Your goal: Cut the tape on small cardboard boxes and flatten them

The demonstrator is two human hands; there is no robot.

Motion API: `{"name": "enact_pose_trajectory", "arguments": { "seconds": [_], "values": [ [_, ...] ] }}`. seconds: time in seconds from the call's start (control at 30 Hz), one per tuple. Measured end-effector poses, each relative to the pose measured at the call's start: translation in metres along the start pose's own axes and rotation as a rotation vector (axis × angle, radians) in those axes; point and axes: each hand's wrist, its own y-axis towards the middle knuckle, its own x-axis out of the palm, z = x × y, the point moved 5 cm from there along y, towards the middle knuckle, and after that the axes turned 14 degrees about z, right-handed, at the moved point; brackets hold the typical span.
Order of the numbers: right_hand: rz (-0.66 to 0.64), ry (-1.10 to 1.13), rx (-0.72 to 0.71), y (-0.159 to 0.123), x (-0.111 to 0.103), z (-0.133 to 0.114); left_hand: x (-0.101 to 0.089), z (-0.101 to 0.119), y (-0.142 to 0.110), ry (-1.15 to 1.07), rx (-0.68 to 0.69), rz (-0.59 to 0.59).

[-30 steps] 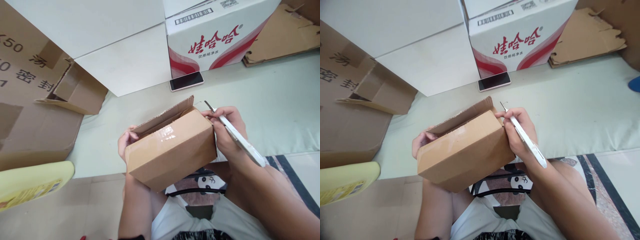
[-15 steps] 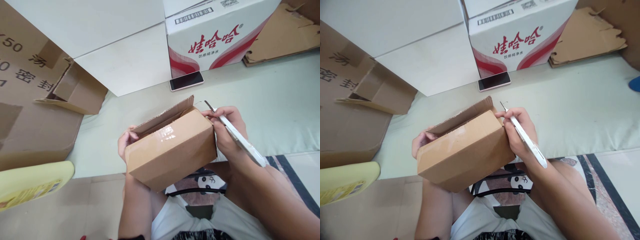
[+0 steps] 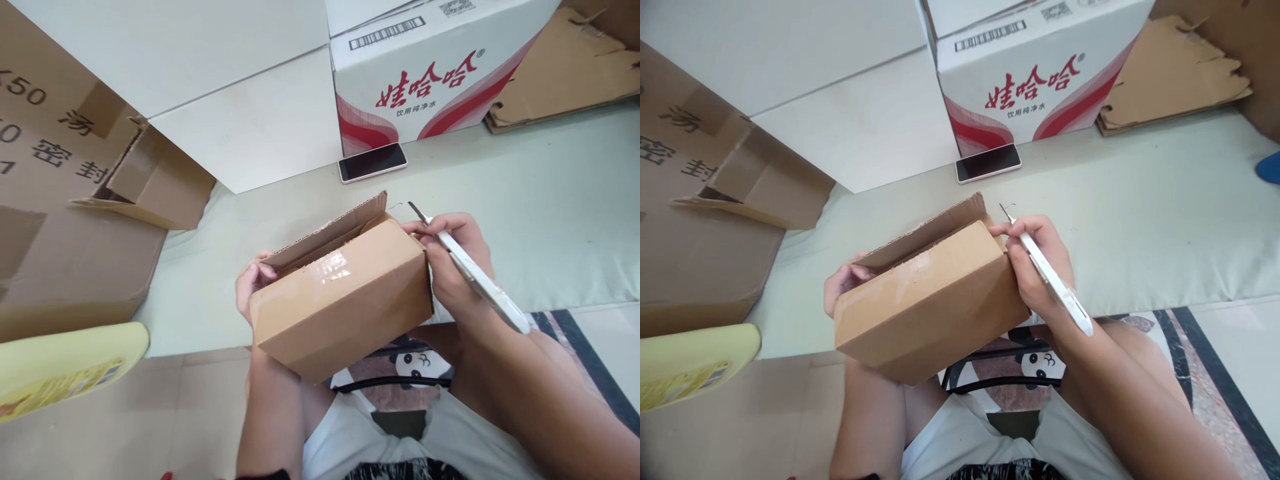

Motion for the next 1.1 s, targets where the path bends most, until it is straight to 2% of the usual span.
{"name": "enact_pose_trajectory", "arguments": {
  "seconds": [1.1],
  "values": [
    [-0.003, -0.016, -0.002, -0.0011, 0.0003, -0.0021, -0.0015, -0.0025, 0.0027, 0.004, -0.024, 0.000]
  ]
}}
